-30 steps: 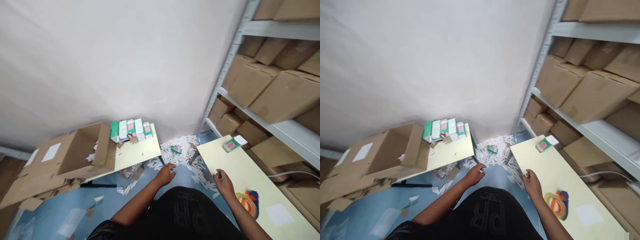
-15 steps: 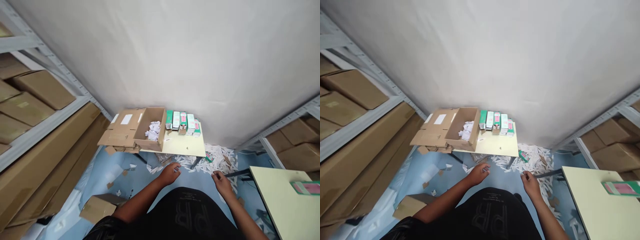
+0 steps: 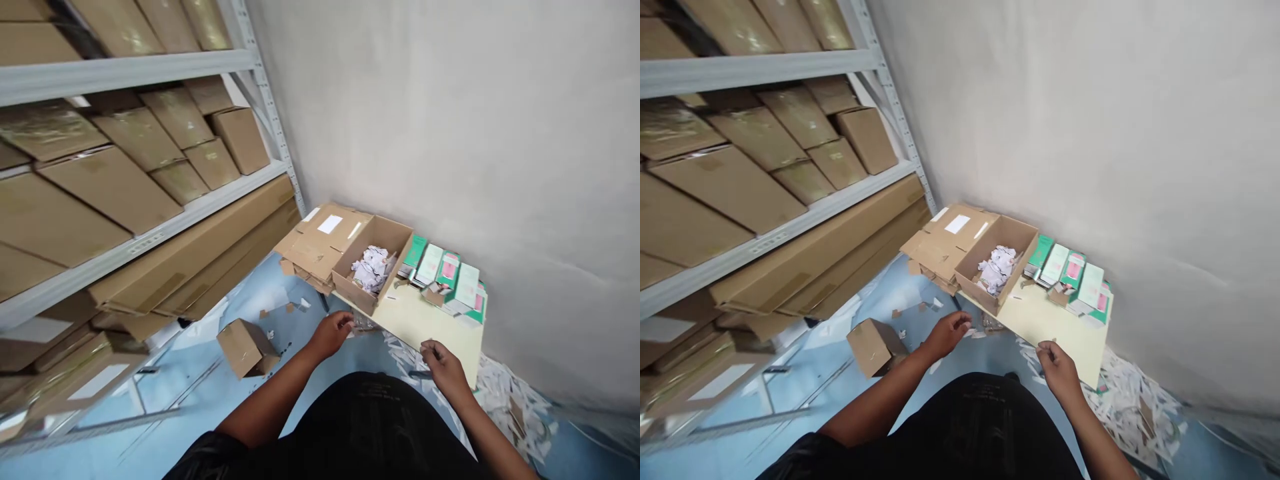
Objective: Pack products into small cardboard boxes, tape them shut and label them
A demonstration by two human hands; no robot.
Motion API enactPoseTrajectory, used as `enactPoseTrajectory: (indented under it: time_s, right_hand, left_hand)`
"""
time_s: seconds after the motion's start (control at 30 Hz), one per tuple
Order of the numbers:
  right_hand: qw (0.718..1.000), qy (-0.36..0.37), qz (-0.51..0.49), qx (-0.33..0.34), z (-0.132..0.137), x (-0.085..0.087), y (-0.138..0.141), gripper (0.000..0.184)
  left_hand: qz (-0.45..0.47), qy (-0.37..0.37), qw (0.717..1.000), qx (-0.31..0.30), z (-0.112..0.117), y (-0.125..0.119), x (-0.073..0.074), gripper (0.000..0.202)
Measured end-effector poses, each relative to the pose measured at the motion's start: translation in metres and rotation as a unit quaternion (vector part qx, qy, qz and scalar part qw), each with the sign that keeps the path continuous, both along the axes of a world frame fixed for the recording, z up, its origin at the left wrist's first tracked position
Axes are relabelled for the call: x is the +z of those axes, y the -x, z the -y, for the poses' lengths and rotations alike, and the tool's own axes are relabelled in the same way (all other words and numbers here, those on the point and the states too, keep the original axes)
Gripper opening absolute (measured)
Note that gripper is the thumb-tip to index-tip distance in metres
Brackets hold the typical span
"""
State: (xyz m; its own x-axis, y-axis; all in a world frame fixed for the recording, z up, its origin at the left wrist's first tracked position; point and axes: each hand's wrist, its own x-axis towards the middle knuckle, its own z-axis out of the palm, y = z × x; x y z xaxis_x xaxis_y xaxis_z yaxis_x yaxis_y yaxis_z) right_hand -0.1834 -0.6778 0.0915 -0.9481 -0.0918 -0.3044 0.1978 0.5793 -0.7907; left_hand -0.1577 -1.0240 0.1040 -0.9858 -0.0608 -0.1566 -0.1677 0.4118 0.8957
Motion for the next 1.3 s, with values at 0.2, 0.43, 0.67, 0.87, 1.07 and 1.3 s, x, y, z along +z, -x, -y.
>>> enactPoseTrajectory:
  time_s: [0.2, 0.43, 0.67, 0.87, 1.07, 1.3]
  right_hand:
    - [0.996, 0.017, -0.026, 0.083, 0.043, 0.019, 0.080, 0.040]
    - [0.992, 0.027, -0.045, 0.111, 0.088, 0.031, 0.102, 0.041]
    - [0.998, -0.013, -0.050, 0.018, 0.136, 0.030, 0.076, 0.039]
    - [0.994, -0.074, -0.052, -0.065, 0.186, 0.042, 0.044, 0.040]
    - [0.988, -0.102, -0.077, -0.092, 0.215, 0.055, 0.026, 0.041]
    - [0.986, -0.130, -0.081, -0.068, 0.244, 0.062, 0.023, 0.042]
  left_hand:
    - [-0.024, 0.084, 0.981, 0.173, 0.064, 0.035, 0.006, 0.028]
    - [0.017, 0.391, 0.920, 0.036, 0.151, 0.078, -0.016, 0.072]
    - [0.022, 0.477, 0.869, -0.126, 0.226, 0.139, -0.073, 0.079]
    - [-0.112, 0.450, 0.856, -0.226, 0.272, 0.154, -0.090, 0.050]
    - [-0.264, 0.392, 0.863, -0.176, 0.306, 0.168, -0.048, 0.042]
    - [-0.311, 0.239, 0.905, 0.164, 0.354, 0.194, 0.042, 0.036]
